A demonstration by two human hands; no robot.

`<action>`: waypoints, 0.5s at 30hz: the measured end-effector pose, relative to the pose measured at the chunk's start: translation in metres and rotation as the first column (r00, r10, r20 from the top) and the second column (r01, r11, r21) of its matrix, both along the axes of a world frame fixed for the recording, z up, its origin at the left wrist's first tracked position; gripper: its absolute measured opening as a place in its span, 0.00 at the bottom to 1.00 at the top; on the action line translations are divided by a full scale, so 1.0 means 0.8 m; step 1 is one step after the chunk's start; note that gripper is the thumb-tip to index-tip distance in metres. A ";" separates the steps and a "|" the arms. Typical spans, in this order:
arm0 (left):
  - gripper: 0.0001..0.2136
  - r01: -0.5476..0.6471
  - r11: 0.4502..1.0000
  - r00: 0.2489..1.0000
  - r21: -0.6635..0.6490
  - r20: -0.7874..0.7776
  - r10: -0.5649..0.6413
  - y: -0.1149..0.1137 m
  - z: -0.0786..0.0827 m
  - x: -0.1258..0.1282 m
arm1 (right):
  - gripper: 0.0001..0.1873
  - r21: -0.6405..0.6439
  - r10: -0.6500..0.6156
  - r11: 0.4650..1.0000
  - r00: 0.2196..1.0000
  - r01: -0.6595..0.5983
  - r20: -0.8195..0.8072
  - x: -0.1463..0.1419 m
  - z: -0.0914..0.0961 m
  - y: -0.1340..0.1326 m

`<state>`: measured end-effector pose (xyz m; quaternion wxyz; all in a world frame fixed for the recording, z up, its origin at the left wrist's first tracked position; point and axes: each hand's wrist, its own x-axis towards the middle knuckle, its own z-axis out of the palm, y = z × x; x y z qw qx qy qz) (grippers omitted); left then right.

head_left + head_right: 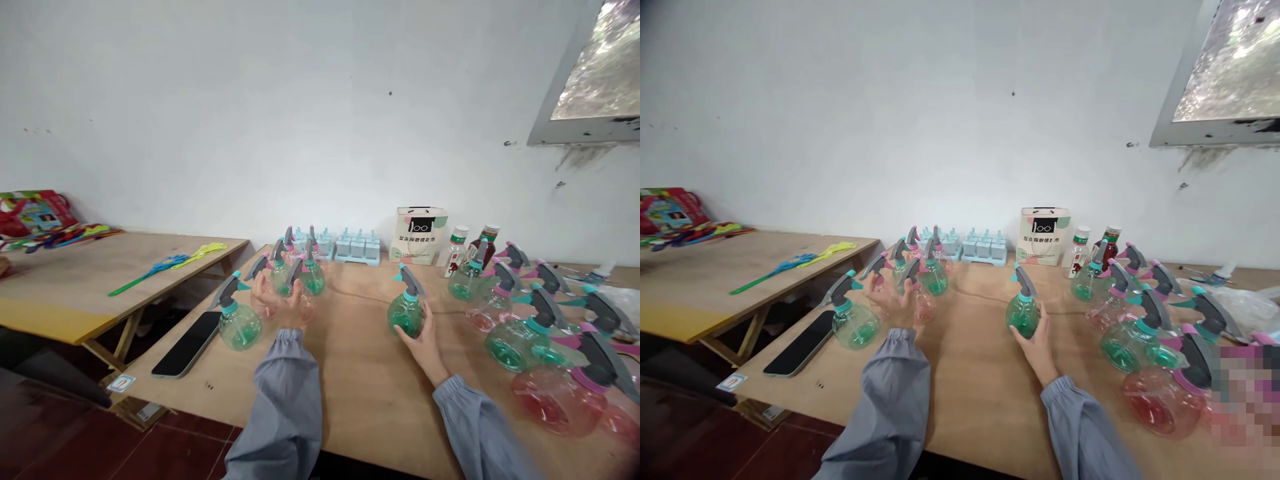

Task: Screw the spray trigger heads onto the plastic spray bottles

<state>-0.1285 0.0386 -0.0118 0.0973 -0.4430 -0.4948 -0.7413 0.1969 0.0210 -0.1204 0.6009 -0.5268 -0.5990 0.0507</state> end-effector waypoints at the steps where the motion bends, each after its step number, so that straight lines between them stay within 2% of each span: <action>1: 0.38 -0.001 0.999 0.999 0.045 -0.048 0.003 -0.007 -0.003 0.009 | 0.54 -0.018 0.013 1.000 1.000 -0.013 0.009 -0.003 0.000 -0.004; 3: 0.35 0.086 0.994 0.982 0.069 -0.172 -0.073 -0.021 -0.009 0.040 | 0.53 -0.043 0.041 0.998 0.999 -0.040 0.029 -0.012 0.000 -0.015; 4: 0.32 0.167 0.986 0.958 0.022 -0.241 -0.157 -0.027 -0.012 0.062 | 0.52 -0.048 0.056 0.997 0.998 -0.055 0.037 -0.018 -0.002 -0.020; 6: 0.35 0.407 0.895 0.819 -0.182 -0.360 -0.446 -0.038 -0.015 0.111 | 0.49 -0.048 0.097 0.994 0.994 -0.095 0.048 -0.032 -0.007 -0.032; 8: 0.43 0.489 0.802 0.740 -0.342 -0.325 -0.589 -0.049 -0.016 0.155 | 0.48 -0.046 0.153 0.988 0.985 -0.150 0.073 -0.048 -0.013 -0.042; 9: 0.44 0.489 0.779 0.742 -0.393 -0.283 -0.608 -0.053 -0.016 0.171 | 0.48 -0.044 0.180 0.983 0.979 -0.177 0.090 -0.055 -0.014 -0.048; 12: 0.38 0.491 0.740 0.776 -0.459 -0.155 -0.611 -0.061 -0.014 0.189 | 0.44 -0.038 0.208 0.978 0.970 -0.204 0.123 -0.057 -0.008 -0.074; 15: 0.33 0.601 0.672 0.731 -0.432 -0.042 -0.681 -0.060 -0.014 0.174 | 0.35 0.026 0.128 0.991 0.976 -0.134 0.176 -0.014 0.009 -0.122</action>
